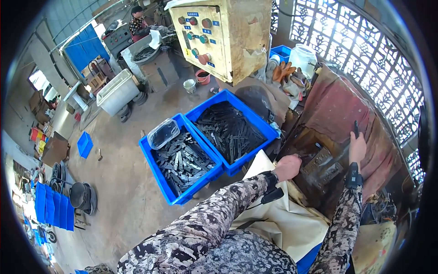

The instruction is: The person picks up a metal piece from a blue bin, holds it against a grinding wheel, and then places it into a different blue bin, repeating this process with several pieces.

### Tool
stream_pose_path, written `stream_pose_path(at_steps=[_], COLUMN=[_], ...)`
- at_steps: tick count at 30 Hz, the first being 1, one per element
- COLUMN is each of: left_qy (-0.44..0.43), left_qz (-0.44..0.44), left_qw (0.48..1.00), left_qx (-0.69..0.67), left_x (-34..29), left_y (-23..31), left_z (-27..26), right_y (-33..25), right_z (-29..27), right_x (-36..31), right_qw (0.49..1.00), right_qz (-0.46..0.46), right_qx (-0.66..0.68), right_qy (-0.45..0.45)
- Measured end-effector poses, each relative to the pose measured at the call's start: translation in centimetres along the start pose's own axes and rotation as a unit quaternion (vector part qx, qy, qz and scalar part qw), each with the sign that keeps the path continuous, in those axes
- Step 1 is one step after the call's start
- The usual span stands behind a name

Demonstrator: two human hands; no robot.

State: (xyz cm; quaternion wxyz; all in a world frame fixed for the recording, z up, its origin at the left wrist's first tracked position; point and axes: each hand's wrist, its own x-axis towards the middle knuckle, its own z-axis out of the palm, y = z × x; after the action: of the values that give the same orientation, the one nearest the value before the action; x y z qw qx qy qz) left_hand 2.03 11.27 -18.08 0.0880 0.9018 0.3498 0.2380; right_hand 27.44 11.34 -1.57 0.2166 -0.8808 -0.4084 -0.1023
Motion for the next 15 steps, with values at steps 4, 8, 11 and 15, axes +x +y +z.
stream_pose_path(at_steps=[4, 8, 11, 15], left_qy=[-0.006, -0.034, -0.041, 0.003], left_qz=[-0.010, -0.018, -0.015, -0.008], left_qw=[1.000, 0.997, 0.993, 0.986], left_qx=[-0.023, -0.064, -0.106, -0.169], left_x=[-0.2, 0.3, 0.4, 0.4], left_y=[-0.4, 0.5, 0.9, -0.7], left_z=[-0.4, -1.8, -2.2, -1.7], right_y=[-0.8, 0.0, 1.4, 0.2], right_z=[-0.1, -0.3, -1.5, -3.6], right_x=[-0.1, -0.7, -2.1, -8.2], right_qw=[1.000, 1.000, 1.000, 0.989], right_qz=[-0.002, -0.009, -0.018, -0.062], right_qx=[-0.004, -0.009, -0.004, 0.130], right_qy=[0.006, 0.014, 0.026, 0.023])
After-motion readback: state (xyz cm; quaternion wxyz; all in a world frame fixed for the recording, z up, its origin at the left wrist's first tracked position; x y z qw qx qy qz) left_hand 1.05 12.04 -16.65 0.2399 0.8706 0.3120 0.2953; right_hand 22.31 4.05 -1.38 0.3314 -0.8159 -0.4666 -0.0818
